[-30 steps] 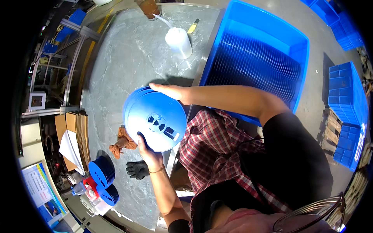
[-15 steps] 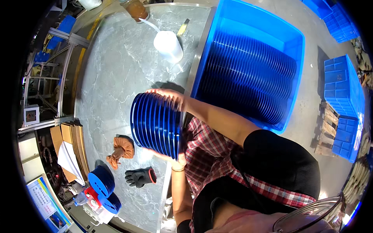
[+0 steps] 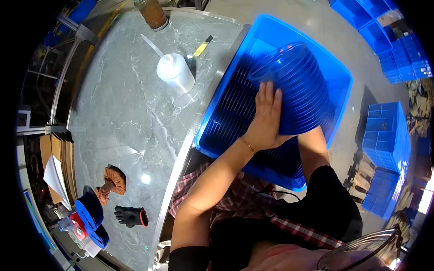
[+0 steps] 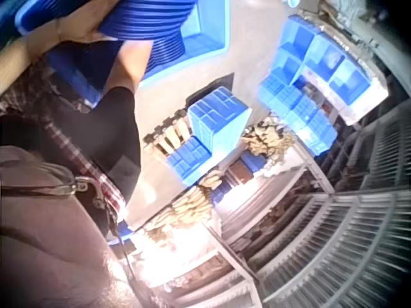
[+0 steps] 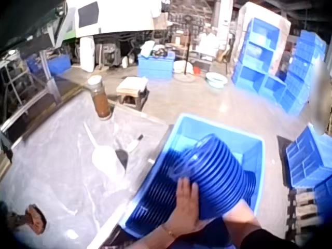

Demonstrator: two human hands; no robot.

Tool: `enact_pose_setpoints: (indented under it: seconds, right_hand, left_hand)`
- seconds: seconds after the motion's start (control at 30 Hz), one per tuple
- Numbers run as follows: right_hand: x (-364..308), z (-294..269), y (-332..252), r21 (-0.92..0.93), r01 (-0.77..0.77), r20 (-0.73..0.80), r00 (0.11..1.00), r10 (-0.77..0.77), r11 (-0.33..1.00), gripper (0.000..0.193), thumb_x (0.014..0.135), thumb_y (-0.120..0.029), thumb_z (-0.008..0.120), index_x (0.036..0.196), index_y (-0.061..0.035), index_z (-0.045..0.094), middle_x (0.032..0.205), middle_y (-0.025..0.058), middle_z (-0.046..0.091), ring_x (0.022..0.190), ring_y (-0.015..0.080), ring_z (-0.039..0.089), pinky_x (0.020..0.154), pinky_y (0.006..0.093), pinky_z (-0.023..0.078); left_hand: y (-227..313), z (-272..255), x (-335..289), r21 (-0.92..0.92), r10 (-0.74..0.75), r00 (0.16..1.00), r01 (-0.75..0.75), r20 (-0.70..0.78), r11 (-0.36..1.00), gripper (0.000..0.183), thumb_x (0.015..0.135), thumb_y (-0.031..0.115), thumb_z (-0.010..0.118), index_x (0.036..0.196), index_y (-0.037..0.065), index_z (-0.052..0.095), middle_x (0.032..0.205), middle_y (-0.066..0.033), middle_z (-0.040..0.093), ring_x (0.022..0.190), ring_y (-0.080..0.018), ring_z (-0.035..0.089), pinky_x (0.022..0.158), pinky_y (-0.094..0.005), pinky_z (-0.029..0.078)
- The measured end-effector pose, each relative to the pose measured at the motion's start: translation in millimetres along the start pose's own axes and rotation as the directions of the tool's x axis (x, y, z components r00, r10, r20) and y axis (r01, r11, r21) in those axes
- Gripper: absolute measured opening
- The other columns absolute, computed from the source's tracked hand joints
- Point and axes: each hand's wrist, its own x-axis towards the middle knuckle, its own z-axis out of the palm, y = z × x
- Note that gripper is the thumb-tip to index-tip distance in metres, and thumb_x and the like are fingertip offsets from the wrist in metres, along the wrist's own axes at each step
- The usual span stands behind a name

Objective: The person organizes blue circular plastic parts by stacking them into a blue crate on a metal table. They then put on black gloves and move to a green conveyor belt to stack a large pile of the same parts.

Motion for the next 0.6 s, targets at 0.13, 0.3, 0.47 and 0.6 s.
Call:
enact_pose_setpoints:
  seconds: [0.13,0.3,0.47,0.6]
  right_hand:
    - [101.6,-34.0,-10.2,-0.072,-0.001,-0.102,0.995,-0.006,0.997,0.033,0.094,-0.022,0.051,0.120,-0.0009,0.050,0.117,0.0113,0.056,0.111,0.0209,0.053,0.095,0.0299,0.043]
    - [192.2,-52.3,5.3,-0.109,-0.045,-0.157,0.987,0.027,0.993,0.031,0.094,-0.023,0.051,0.116,-0.0010,0.052,0.112,0.0106,0.057,0.108,0.0206,0.054,0.093,0.0297,0.044]
    - [235.7,-63.7,23.8,-0.094,-0.073,-0.164,0.985,0.057,0.993,0.030,0.094,-0.025,0.051,0.111,-0.0011,0.054,0.108,0.0099,0.058,0.105,0.0204,0.055,0.091,0.0294,0.044]
    - [251.7,-73.6,37.3,-0.085,-0.091,-0.150,0.986,0.077,0.992,0.029,0.094,-0.026,0.051,0.108,-0.0011,0.055,0.104,0.0093,0.060,0.103,0.0202,0.056,0.089,0.0292,0.045]
  left_hand:
    - [-42.6,16.3,54.9,0.035,0.086,0.995,-0.084,-0.059,0.996,0.111,0.078,0.053,0.066,0.143,-0.009,0.000,0.146,-0.0381,-0.005,0.135,-0.0573,-0.003,0.108,-0.0626,0.008]
    - [-85.8,37.4,80.0,0.011,-0.073,0.995,0.074,-0.067,0.997,0.120,0.070,0.051,0.074,0.143,-0.008,0.000,0.145,-0.0397,-0.005,0.134,-0.0586,-0.004,0.107,-0.0643,0.008]
    - [-110.6,57.3,84.2,-0.002,-0.101,0.987,0.102,-0.124,0.995,0.128,0.066,0.048,0.080,0.143,-0.006,-0.008,0.145,-0.0387,-0.013,0.134,-0.0579,-0.011,0.108,-0.0642,0.007]
    - [-123.6,64.9,82.6,0.029,-0.119,0.982,0.124,-0.145,0.992,0.128,0.067,0.056,0.074,0.144,-0.004,-0.008,0.147,-0.0360,-0.011,0.136,-0.0550,-0.009,0.106,-0.0647,0.009]
